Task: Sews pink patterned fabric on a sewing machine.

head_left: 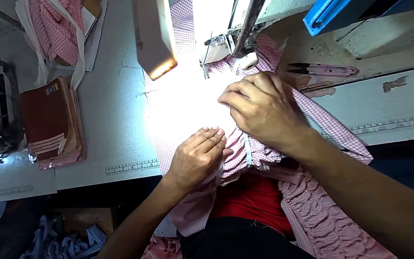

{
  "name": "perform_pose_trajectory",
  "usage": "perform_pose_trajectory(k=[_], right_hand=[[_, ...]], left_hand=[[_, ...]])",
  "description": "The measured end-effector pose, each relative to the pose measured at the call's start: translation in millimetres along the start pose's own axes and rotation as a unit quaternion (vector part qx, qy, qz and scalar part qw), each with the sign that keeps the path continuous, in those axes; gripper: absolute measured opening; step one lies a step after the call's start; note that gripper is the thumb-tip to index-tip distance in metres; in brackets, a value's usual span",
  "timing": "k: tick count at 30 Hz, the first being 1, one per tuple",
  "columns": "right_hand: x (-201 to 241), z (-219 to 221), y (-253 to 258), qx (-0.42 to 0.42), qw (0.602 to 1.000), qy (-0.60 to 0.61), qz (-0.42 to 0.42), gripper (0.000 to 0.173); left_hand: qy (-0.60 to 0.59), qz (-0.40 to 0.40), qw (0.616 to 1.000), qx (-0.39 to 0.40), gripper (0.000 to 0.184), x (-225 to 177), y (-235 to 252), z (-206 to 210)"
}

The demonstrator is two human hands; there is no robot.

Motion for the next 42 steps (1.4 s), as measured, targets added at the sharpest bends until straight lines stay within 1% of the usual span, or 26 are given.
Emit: perform_pose_trajectory(k=[2, 4, 5, 7, 10, 11, 12, 14, 15, 17, 19, 21, 22, 23, 25, 26, 28, 30, 32, 33, 34, 35, 36, 37, 38, 42], right_hand=[[0, 0, 0, 0.003, 1.000, -0.013, 0.011, 0.029], [2, -2, 1, 0.024, 0.998, -0.021, 0.049, 0.042], [4, -3, 1, 0.038, 0.997, -0.023, 0.062, 0.046], [7, -4, -1, 0.040, 0.997, -0.015, 0.058, 0.041], [6, -1, -5, -0.016, 1.000, -0.006, 0.006, 0.024], [5, 0, -6, -0.020, 1.000, -0.009, 0.006, 0.023], [4, -1, -7, -0.016, 1.000, -0.014, 0.015, 0.029], [7, -2, -7, 0.012, 0.999, -0.025, 0.044, 0.047], [9, -3, -8, 0.025, 0.998, -0.025, 0.052, 0.049], [10, -3, -8, 0.020, 0.999, -0.013, 0.048, 0.039], [11, -1, -8, -0.006, 1.000, -0.005, 0.017, 0.029], [9, 0, -7, -0.015, 1.000, -0.010, 0.004, 0.023], [8, 0, -7, -0.012, 1.000, -0.019, 0.010, 0.024], [7, -2, -8, -0.003, 0.999, -0.027, 0.021, 0.028], [4, -4, -9, 0.017, 0.998, -0.035, 0.045, 0.043], [3, -5, -9, 0.021, 0.998, -0.034, 0.050, 0.044], [2, -8, -9, 0.021, 0.998, -0.024, 0.046, 0.036], [3, -9, -9, 0.016, 0.999, -0.018, 0.024, 0.031], [2, -7, -8, 0.008, 0.999, -0.027, 0.022, 0.027], [1, -7, -8, 0.008, 0.999, -0.035, 0.031, 0.027], [0, -7, -8, 0.012, 0.998, -0.042, 0.046, 0.033], [0, -8, -8, 0.016, 0.997, -0.046, 0.059, 0.044], [1, -8, -7, 0.023, 0.996, -0.046, 0.068, 0.049], [2, -8, -7, 0.028, 0.996, -0.042, 0.071, 0.046], [3, -8, -7, 0.028, 0.997, -0.034, 0.066, 0.039], [2, -7, -7, 0.006, 0.999, -0.024, 0.021, 0.026]], left_hand=[[0.001, 0.000, 1.000, 0.001, 0.024, 0, -1, 1], [0.005, -0.001, 1.000, -0.001, 0.024, 0, 0, 1], [0.005, -0.002, 1.000, 0.001, 0.024, 0, 0, 1], [0.003, -0.003, 1.000, 0.004, 0.025, 0, 1, 0], [0.008, -0.002, 1.000, 0.004, 0.026, -1, 1, 1], [0.010, -0.001, 1.000, 0.004, 0.026, -1, 1, 1], [0.012, -0.001, 1.000, 0.003, 0.026, 0, 0, 1], [0.018, -0.001, 1.000, 0.003, 0.025, 0, 0, 1], [0.021, 0.001, 1.000, 0.003, 0.026, -1, -1, 1], [0.024, 0.002, 1.000, 0.005, 0.027, -1, -1, 2], [0.023, -0.001, 1.000, 0.005, 0.028, -2, -1, 3], [0.028, -0.003, 1.000, 0.008, 0.027, -2, -1, 2], [0.031, -0.004, 0.999, 0.010, 0.027, -2, -1, 2], [0.035, -0.004, 0.999, 0.013, 0.028, -2, -2, 2], [0.039, -0.005, 0.999, 0.017, 0.028, -2, -3, 2], [0.038, -0.006, 0.999, 0.018, 0.028, -2, -3, 2], [0.042, -0.007, 0.999, 0.020, 0.029, -3, -3, 2], [0.046, -0.007, 0.999, 0.018, 0.029, -5, -3, 2], [0.047, -0.006, 0.999, 0.015, 0.029, -6, -3, 3], [0.048, -0.007, 0.999, 0.017, 0.030, -6, -3, 3], [0.051, -0.007, 0.998, 0.019, 0.030, -6, -4, 3], [0.055, -0.008, 0.998, 0.021, 0.031, -6, -4, 3], [0.056, -0.009, 0.998, 0.022, 0.031, -6, -4, 3], [0.056, -0.009, 0.998, 0.022, 0.031, -6, -4, 3], [0.056, -0.008, 0.998, 0.021, 0.031, -6, -4, 3], [0.063, -0.007, 0.998, 0.019, 0.030, -7, -3, 4]])
Point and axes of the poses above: each hand's wrist, its own y-axis towards the middle knuckle, its own z-axis out of the palm, x = y × z, the point moved 2 cm from there along y, towards the middle knuckle, and after that the axes turned 6 degrees about y, right-handed, at the moved point
